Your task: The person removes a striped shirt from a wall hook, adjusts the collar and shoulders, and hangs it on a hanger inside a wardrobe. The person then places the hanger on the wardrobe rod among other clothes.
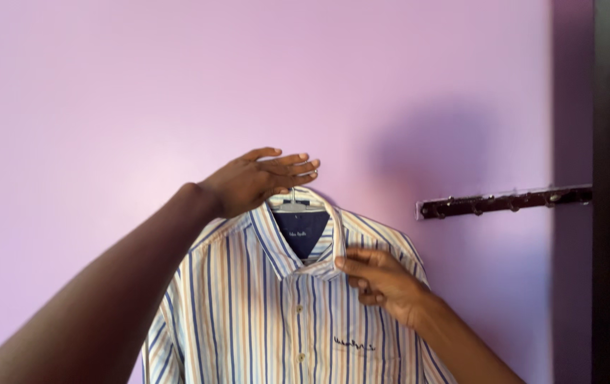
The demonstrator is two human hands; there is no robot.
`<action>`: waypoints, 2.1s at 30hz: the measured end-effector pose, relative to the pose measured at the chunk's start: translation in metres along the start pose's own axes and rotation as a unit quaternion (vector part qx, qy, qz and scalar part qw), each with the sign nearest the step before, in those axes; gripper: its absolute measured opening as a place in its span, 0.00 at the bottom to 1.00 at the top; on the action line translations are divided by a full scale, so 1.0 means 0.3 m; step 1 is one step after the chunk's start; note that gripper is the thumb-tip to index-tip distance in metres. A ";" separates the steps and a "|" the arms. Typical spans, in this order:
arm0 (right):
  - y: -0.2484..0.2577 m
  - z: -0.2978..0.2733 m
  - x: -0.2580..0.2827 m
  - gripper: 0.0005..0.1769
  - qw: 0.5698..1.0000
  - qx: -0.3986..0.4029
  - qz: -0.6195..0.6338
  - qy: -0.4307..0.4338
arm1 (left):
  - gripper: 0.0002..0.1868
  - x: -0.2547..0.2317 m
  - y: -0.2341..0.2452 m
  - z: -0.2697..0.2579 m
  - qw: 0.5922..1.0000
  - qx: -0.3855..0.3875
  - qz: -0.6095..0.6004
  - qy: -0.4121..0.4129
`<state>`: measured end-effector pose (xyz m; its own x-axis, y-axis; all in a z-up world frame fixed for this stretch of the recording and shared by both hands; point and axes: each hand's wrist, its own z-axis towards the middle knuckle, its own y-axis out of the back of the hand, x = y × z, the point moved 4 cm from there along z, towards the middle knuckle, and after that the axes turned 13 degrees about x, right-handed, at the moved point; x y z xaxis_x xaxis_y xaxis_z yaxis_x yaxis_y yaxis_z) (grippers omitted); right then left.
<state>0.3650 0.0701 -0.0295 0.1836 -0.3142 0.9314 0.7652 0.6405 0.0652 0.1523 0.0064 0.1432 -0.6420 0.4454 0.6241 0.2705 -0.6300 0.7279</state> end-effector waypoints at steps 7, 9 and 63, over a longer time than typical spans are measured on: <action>-0.083 -0.018 -0.029 0.14 0.997 -0.052 0.048 -0.041 | 0.28 -0.030 0.035 0.002 0.996 0.060 -0.001 0.065; -0.134 -0.027 -0.049 0.14 0.996 -0.040 0.072 -0.042 | 0.29 -0.030 0.042 0.008 0.994 0.076 0.000 0.075; -0.176 -0.093 0.455 0.12 0.699 -0.017 -0.688 0.197 | 0.28 -0.027 0.148 0.036 0.987 0.147 -0.008 0.059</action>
<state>0.3668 -0.0261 0.0842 -0.5887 -0.7892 -0.1750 0.3982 -0.4716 0.7868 0.1771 -0.0183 0.1735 -0.7218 0.3662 0.5872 0.4451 -0.4041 0.7991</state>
